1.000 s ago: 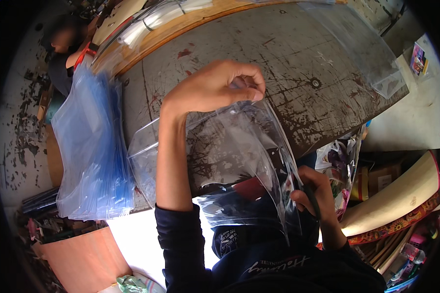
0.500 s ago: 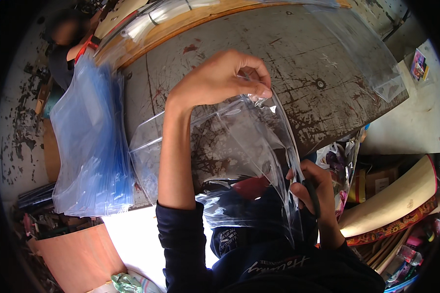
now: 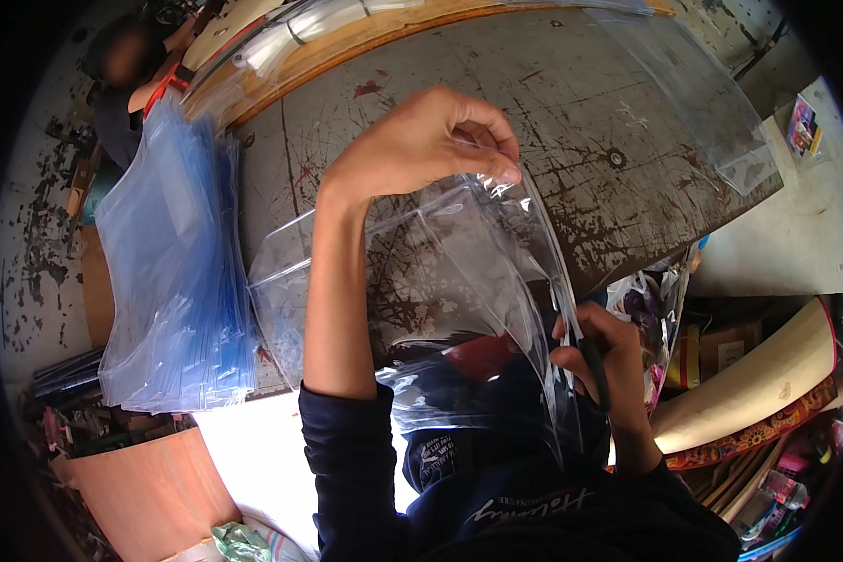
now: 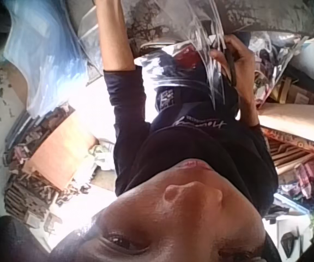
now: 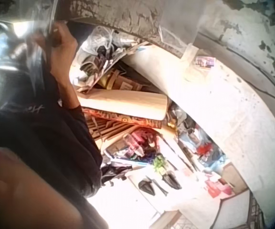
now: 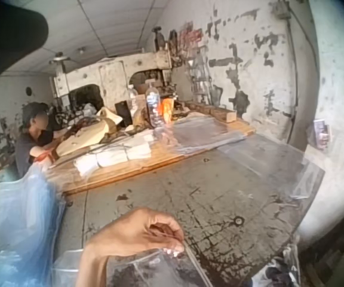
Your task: The person trims clear plastic sheets on a work table by cutting the edges with a pair of scissors and folding the material by hand.
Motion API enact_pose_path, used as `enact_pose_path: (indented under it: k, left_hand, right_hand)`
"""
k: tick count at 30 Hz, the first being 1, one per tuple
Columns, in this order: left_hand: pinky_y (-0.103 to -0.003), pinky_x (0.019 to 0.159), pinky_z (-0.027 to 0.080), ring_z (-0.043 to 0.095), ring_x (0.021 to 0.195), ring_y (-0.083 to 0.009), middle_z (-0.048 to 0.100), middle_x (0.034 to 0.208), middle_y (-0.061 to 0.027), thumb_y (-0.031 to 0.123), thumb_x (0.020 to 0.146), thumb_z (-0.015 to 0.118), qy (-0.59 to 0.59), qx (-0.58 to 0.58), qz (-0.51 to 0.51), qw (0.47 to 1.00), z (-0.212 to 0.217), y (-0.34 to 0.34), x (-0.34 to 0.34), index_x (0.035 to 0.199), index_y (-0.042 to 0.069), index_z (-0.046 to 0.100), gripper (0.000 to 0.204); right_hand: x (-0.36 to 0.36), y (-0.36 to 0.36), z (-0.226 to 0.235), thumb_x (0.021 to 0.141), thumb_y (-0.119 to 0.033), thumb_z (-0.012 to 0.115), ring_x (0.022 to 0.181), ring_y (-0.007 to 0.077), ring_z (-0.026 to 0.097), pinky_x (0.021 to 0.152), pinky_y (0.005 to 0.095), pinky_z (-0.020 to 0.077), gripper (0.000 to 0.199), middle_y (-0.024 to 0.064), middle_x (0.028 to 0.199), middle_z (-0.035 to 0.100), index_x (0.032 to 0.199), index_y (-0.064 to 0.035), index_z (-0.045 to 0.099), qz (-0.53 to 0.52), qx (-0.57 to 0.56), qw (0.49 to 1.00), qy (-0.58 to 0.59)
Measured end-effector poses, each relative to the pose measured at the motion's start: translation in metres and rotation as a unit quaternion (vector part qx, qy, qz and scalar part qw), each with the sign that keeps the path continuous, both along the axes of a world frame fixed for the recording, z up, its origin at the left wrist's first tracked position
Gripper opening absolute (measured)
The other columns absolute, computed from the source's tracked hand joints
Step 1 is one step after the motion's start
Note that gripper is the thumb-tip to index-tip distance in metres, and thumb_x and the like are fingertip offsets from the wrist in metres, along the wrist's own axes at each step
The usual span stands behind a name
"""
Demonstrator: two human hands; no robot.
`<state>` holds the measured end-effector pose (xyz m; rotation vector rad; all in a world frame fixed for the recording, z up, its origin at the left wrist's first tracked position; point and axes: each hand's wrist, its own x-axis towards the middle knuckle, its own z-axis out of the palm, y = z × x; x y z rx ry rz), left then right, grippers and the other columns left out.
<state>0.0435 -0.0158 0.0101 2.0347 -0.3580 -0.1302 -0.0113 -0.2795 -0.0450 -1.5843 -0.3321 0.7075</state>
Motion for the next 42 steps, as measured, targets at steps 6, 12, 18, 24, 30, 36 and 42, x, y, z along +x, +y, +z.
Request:
enact_pose_path:
  k: [6,12,18,24,30,36,42]
  left_hand:
    - [-0.024,0.068,0.048,0.058,0.071,-0.0095,0.063,0.077,-0.0036,0.013,0.079,0.064,-0.02,-0.003,-0.003,1.0,-0.007,0.01,0.005,0.087,0.002,0.065,0.014]
    - [-0.024,0.072,0.047,0.057,0.074,-0.0109,0.062,0.078,-0.0026,0.017,0.082,0.06,0.008,0.17,0.042,0.985,-0.008,0.033,0.036,0.092,0.006,0.063,0.016]
    - [-0.028,0.077,0.046,0.059,0.089,-0.0154,0.063,0.089,-0.0063,0.025,0.082,0.06,-0.035,0.284,0.114,0.951,-0.001,0.041,0.054,0.094,0.008,0.064,0.022]
    - [-0.033,0.069,0.046,0.06,0.082,-0.0191,0.062,0.085,-0.0047,0.018,0.079,0.061,-0.212,0.215,-0.01,0.953,0.029,-0.043,0.008,0.085,0.006,0.064,0.013]
    - [-0.035,0.062,0.044,0.058,0.07,-0.0244,0.058,0.073,-0.0057,0.011,0.071,0.065,-0.223,0.183,-0.08,0.954,0.003,-0.085,-0.027,0.078,0.004,0.061,0.011]
    - [-0.034,0.061,0.044,0.058,0.068,-0.024,0.057,0.071,-0.0063,0.008,0.07,0.064,-0.262,0.181,-0.061,0.946,-0.001,-0.068,-0.016,0.074,0.003,0.059,0.008]
    - [-0.036,0.075,0.044,0.057,0.084,-0.0223,0.058,0.089,-0.0053,0.009,0.072,0.063,-0.297,0.439,0.134,0.837,-0.004,-0.035,-0.03,0.089,0.007,0.058,0.018]
  right_hand:
    - [0.0,-0.01,-0.002,0.075,-0.022,0.07,0.043,0.002,0.038,0.041,0.0176,0.0282,0.032,-0.0037,0.055,0.047,0.091,-0.0005,0.053,-0.057,0.09,0.993,0.054]
    - [-0.002,-0.038,0.008,0.075,-0.017,0.067,0.06,0.0055,0.043,0.054,0.0185,0.0341,0.032,0.0001,0.07,0.047,0.097,-0.0032,0.048,-0.123,0.093,0.987,-0.049]
    - [-0.014,-0.05,0.004,0.07,0.003,0.066,0.07,0.0053,0.048,0.064,0.0181,0.0366,0.037,-0.0008,0.076,0.051,0.101,-0.0043,0.047,-0.154,0.06,0.983,-0.076]
    - [-0.012,-0.049,0.004,0.071,0.002,0.065,0.069,0.005,0.05,0.063,0.0173,0.0378,0.034,0.0013,0.075,0.054,0.099,-0.0041,0.047,-0.187,0.053,0.98,-0.034]
    - [-0.01,-0.043,0.006,0.071,0.003,0.063,0.063,0.0048,0.05,0.058,0.0176,0.0379,0.03,0.0011,0.071,0.053,0.097,-0.0038,0.048,-0.184,0.068,0.98,-0.035]
    - [-0.011,-0.045,0.001,0.072,0.004,0.06,0.058,0.0056,0.048,0.053,0.0183,0.0374,0.029,0.0014,0.068,0.052,0.096,-0.0035,0.047,-0.215,0.066,0.974,-0.027]
    - [-0.017,-0.04,-0.005,0.072,0.001,0.058,0.055,0.0077,0.047,0.05,0.0205,0.0383,0.029,0.0029,0.068,0.051,0.098,-0.0023,0.046,-0.254,0.131,0.958,-0.002]
